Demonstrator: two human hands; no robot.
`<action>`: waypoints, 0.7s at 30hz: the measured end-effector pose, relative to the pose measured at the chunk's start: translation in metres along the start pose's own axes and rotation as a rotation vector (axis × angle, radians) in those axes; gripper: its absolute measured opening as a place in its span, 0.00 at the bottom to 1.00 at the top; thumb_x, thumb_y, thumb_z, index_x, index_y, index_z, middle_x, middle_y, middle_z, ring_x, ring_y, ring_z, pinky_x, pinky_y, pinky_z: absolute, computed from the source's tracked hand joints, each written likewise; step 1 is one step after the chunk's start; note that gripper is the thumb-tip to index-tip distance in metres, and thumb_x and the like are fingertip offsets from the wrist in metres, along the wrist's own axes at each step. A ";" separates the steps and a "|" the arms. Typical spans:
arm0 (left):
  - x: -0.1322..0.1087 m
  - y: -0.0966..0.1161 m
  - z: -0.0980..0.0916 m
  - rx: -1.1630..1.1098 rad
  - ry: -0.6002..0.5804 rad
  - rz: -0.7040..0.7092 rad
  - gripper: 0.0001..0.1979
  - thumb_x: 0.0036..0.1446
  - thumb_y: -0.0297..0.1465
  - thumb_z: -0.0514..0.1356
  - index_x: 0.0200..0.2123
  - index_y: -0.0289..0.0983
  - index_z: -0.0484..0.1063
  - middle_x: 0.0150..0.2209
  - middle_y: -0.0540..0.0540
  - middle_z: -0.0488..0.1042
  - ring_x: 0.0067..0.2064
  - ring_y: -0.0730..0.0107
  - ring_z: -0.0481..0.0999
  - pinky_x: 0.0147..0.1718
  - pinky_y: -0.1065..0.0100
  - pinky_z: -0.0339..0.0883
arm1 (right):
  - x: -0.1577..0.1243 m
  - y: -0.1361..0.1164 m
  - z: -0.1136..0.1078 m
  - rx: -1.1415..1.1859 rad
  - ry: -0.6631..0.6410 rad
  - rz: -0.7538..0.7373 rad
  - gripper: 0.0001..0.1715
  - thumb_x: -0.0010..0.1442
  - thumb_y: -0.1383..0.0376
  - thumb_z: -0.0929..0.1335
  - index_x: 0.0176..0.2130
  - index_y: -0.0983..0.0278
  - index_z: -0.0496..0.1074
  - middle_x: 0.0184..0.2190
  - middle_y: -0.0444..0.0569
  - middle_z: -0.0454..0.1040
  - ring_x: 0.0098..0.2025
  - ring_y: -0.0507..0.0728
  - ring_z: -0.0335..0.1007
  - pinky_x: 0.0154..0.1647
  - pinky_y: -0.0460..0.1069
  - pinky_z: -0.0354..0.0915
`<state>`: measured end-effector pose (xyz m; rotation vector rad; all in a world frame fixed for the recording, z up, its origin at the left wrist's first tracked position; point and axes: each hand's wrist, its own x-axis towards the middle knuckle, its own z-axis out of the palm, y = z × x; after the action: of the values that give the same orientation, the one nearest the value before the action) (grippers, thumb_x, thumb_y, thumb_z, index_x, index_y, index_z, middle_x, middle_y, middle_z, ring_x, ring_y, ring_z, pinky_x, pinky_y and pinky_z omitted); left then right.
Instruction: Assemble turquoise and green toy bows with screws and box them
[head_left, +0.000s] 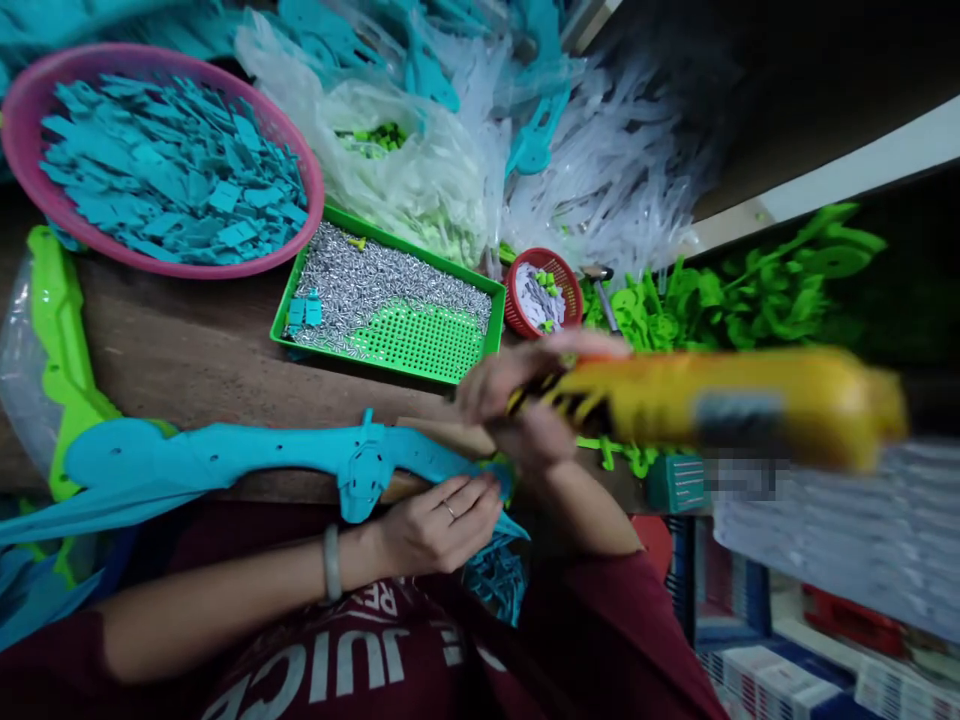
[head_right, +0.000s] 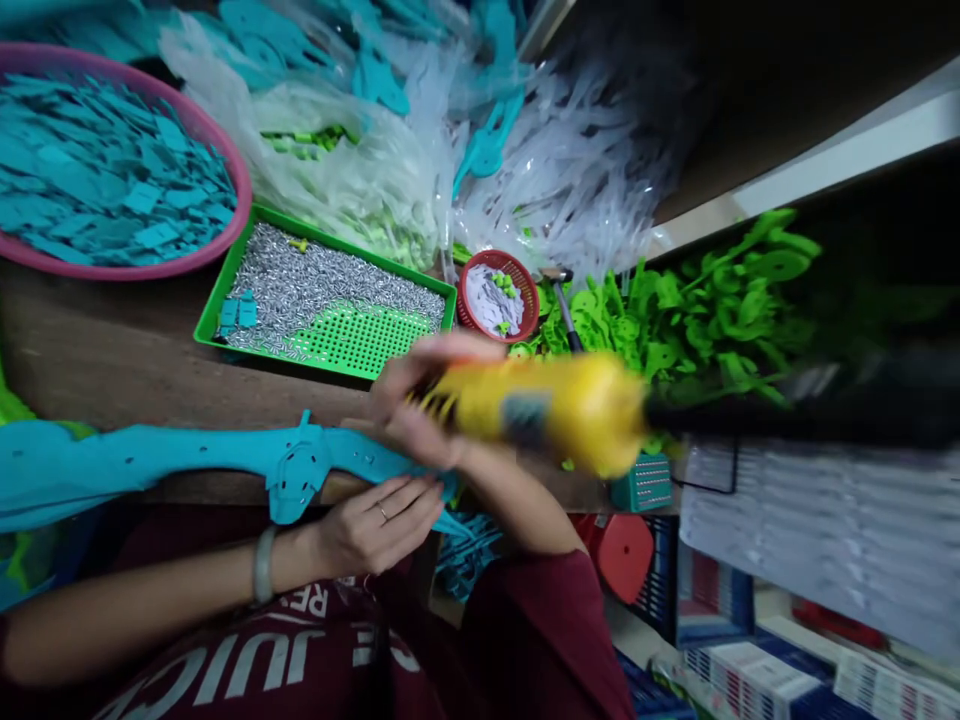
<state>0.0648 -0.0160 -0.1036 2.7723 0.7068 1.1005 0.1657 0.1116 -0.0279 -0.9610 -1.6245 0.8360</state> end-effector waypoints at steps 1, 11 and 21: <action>0.001 -0.002 0.000 0.027 0.050 0.027 0.14 0.68 0.29 0.57 0.53 0.31 0.75 0.55 0.40 0.77 0.59 0.59 0.75 0.59 0.62 0.69 | 0.019 0.012 0.000 0.047 0.093 -0.052 0.23 0.61 0.41 0.63 0.49 0.45 0.53 0.16 0.29 0.54 0.12 0.50 0.57 0.14 0.47 0.63; 0.012 -0.015 -0.059 -0.044 -0.165 0.031 0.17 0.68 0.26 0.53 0.55 0.30 0.74 0.59 0.39 0.75 0.63 0.56 0.70 0.61 0.59 0.65 | 0.068 0.058 -0.007 0.182 0.447 -0.152 0.22 0.61 0.48 0.67 0.50 0.50 0.57 0.22 0.33 0.54 0.16 0.48 0.59 0.19 0.46 0.59; 0.090 -0.171 -0.052 0.015 -0.451 0.201 0.21 0.74 0.39 0.48 0.52 0.32 0.75 0.54 0.40 0.78 0.55 0.63 0.76 0.56 0.62 0.66 | 0.075 0.039 -0.035 0.046 0.555 -0.131 0.19 0.67 0.49 0.60 0.53 0.52 0.55 0.23 0.35 0.53 0.17 0.50 0.62 0.21 0.49 0.66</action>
<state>0.0213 0.1716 -0.0483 2.9905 0.3892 0.4521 0.1956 0.1982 -0.0231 -0.9394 -1.1672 0.4584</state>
